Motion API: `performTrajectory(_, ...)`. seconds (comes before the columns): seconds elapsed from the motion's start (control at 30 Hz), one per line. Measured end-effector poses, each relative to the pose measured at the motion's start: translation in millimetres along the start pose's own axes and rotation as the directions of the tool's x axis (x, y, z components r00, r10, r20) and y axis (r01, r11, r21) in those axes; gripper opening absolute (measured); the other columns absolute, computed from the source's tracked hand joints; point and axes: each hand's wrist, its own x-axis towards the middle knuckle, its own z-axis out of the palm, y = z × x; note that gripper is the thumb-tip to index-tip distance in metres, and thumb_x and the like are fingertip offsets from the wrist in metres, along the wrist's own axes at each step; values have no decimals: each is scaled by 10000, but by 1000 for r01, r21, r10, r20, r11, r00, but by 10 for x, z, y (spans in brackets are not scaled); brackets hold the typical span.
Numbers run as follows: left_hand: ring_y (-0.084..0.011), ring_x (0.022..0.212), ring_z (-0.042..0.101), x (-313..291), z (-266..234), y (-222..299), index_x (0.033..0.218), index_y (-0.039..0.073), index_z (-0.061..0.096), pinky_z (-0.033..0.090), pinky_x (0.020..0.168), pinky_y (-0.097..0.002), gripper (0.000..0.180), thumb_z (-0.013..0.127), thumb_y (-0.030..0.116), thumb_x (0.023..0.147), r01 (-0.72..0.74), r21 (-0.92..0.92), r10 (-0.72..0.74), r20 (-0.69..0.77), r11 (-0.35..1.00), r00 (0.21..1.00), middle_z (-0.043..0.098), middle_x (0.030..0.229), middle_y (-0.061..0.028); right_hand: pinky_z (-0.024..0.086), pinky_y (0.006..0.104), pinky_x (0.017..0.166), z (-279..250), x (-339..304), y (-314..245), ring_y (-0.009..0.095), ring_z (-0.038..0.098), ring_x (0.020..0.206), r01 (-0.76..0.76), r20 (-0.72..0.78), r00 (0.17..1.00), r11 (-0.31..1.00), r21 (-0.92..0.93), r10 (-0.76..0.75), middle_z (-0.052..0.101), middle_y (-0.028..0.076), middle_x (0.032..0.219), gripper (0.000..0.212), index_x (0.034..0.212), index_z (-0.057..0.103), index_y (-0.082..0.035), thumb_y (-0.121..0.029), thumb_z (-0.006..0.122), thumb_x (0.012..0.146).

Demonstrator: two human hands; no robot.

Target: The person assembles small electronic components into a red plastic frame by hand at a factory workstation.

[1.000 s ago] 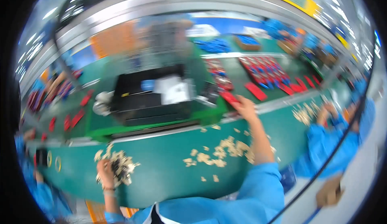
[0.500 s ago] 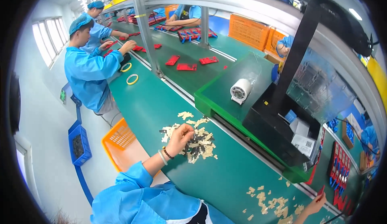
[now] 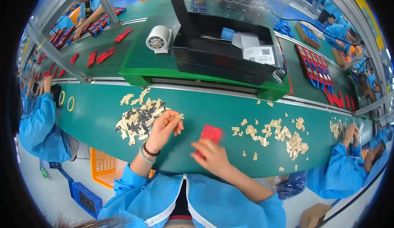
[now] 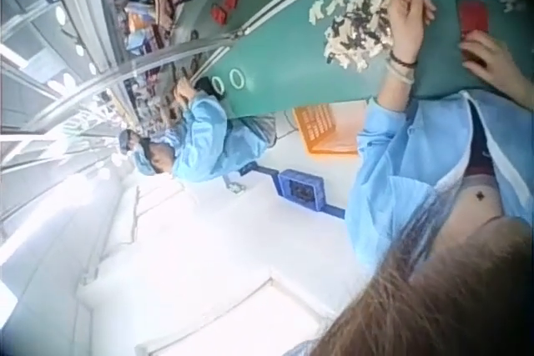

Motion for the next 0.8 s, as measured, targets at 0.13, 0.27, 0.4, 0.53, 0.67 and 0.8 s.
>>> performTrajectory(0.13, -103, 600, 588, -74, 83, -24, 1028, 10, 541, 454, 525, -228, 98, 548, 73, 952, -33, 86, 24, 103, 996, 994, 648, 752, -48, 529, 322, 642, -202, 570, -141, 220, 620, 785, -133, -151, 974, 968, 212, 167, 601, 70, 991, 354, 1103, 630, -61, -117, 733, 768)
performTrajectory(0.27, -165, 664, 648, -148, 210, 218, 1079, 8, 520, 523, 613, -293, 192, 593, 30, 903, -302, 619, 215, 213, 725, 953, 666, 814, -127, 505, 300, 624, -201, 631, 54, 183, 611, 732, 95, -131, 986, 994, -56, -101, 627, 76, 896, 314, 1078, 637, -36, -5, 693, 771)
performTrajectory(0.4, -142, 700, 640, -147, 284, 106, 1053, -1, 562, 512, 642, -269, 164, 613, 60, 909, -197, 465, 182, 76, 863, 980, 662, 816, -85, 506, 264, 675, -134, 558, 81, 132, 608, 834, -369, 21, 913, 804, 466, 407, 642, 71, 1002, 165, 1006, 646, 9, -3, 647, 842)
performTrajectory(0.53, -112, 729, 623, -66, 356, -50, 1057, -19, 576, 482, 637, -229, 168, 596, 96, 937, 158, -155, -124, 210, 975, 970, 650, 830, -58, 502, 265, 747, 61, 535, 61, 128, 581, 932, -181, -63, 866, 427, 886, 496, 580, 100, 1176, 130, 995, 649, 9, -16, 633, 869)
performTrajectory(0.67, -104, 686, 607, -41, 305, -107, 1054, -35, 585, 469, 604, -222, 165, 553, 100, 964, 183, -204, -144, 189, 962, 971, 652, 829, -70, 465, 338, 758, -35, 541, 50, 225, 567, 946, -151, -321, 832, 741, 654, 452, 580, 99, 1076, 208, 988, 680, -33, -63, 686, 782)
performTrajectory(0.8, -106, 740, 586, -57, 264, -54, 1024, -20, 621, 467, 659, -219, 135, 536, 63, 961, 117, 24, -120, 234, 993, 965, 636, 852, -57, 458, 330, 713, -244, 509, 78, 244, 578, 870, 130, -343, 911, 948, -292, -231, 588, 69, 994, 276, 981, 676, -39, -65, 722, 710)
